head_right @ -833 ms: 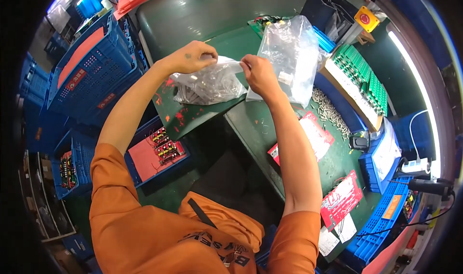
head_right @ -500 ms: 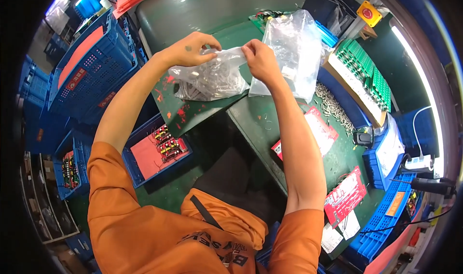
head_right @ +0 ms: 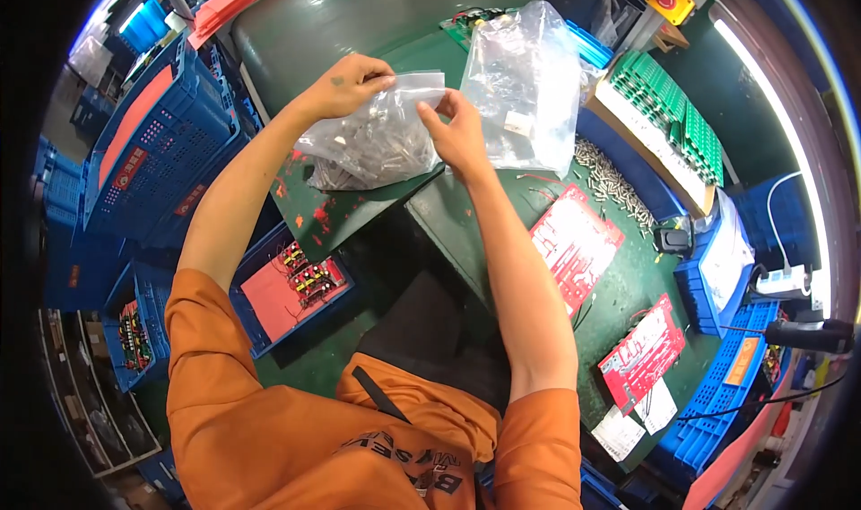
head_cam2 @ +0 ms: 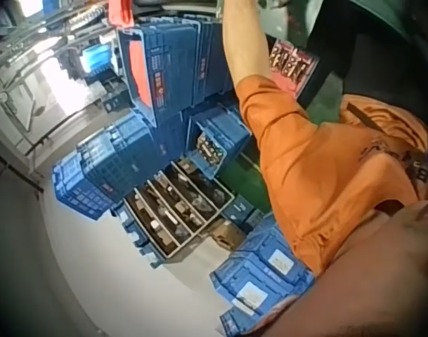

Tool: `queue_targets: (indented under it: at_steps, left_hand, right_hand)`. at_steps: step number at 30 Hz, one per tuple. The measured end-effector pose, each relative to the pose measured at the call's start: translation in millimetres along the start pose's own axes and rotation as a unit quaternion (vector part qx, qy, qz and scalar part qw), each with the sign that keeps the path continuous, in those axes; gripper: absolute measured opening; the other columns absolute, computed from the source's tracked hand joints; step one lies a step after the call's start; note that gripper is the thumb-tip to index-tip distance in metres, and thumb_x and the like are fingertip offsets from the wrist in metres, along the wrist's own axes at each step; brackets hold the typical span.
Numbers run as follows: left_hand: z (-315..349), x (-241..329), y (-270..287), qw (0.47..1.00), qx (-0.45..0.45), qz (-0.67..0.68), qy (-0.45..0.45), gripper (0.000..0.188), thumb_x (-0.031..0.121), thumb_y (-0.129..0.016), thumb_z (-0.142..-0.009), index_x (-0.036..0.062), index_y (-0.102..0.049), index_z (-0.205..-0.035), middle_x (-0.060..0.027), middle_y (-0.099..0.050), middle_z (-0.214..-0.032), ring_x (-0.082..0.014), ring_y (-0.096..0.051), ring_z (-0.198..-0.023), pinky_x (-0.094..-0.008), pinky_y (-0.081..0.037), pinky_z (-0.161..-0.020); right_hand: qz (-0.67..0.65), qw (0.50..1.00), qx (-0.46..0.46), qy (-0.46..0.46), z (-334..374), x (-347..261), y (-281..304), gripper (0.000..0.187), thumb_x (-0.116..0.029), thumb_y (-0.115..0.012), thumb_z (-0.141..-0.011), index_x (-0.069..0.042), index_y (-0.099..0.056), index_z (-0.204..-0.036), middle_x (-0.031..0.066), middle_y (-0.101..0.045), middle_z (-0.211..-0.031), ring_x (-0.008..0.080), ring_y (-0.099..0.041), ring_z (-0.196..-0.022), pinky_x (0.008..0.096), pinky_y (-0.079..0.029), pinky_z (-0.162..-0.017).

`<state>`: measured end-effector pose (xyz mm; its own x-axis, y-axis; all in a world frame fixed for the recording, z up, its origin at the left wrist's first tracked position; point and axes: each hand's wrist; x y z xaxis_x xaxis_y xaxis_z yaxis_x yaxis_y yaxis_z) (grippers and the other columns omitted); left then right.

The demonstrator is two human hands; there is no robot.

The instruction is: Assembling components onto red printed circuit boards using an electric screwdriver at a factory workstation.

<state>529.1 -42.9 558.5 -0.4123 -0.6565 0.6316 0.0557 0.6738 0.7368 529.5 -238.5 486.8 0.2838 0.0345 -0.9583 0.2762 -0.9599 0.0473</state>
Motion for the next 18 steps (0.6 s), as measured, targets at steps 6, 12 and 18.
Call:
queue_targets:
  at_steps: [6, 12, 18]
  left_hand:
    - [-7.4, -10.4, 3.5, 0.995, -0.045, 0.077, 0.042, 0.022, 0.018, -0.056, -0.087, -0.0039, -0.061, -0.085, 0.0023, -0.051, -0.066, -0.0066, -0.043, -0.062, -0.0252, -0.037, -0.057]
    - [-7.1, -10.7, 3.9, 0.989, -0.047, 0.121, 0.064, 0.023, 0.019, -0.057, -0.087, -0.0034, -0.063, -0.086, 0.0031, -0.055, -0.070, -0.0047, -0.046, -0.066, -0.0219, -0.038, -0.060]
    - [-1.8, -1.6, 2.7, 0.991, -0.014, 0.123, 0.057, 0.021, 0.016, -0.061, -0.084, -0.0040, -0.065, -0.087, -0.0010, -0.059, -0.069, -0.0069, -0.049, -0.064, -0.0238, -0.041, -0.060]
  right_hand:
    - [-0.146, 0.984, 0.075, -0.073, -0.4, 13.7, -10.8, 0.019, -0.011, -0.062, -0.084, 0.005, -0.060, -0.094, 0.0025, -0.062, -0.081, 0.0061, -0.053, -0.071, 0.0209, -0.043, -0.064]
    - [-0.209, 0.973, 0.089, -0.044, 3.2, 17.1, -14.2, 0.012, -0.010, -0.060, -0.086, 0.001, -0.060, -0.090, 0.0006, -0.061, -0.081, 0.0043, -0.051, -0.069, 0.0176, -0.040, -0.064]
    - [-0.273, 0.950, 0.141, -0.051, 9.3, 17.2, -18.9, 0.016, -0.005, -0.062, -0.084, 0.004, -0.056, -0.096, 0.0068, -0.064, -0.086, 0.0084, -0.058, -0.077, 0.0204, -0.045, -0.069]
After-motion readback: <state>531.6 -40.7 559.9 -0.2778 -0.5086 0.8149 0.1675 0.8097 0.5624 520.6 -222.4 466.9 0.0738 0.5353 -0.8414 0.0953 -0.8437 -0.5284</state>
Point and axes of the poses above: each hand's wrist, its own z-axis away from the middle knuckle, its own y-axis out of the back of the hand, x = y × z
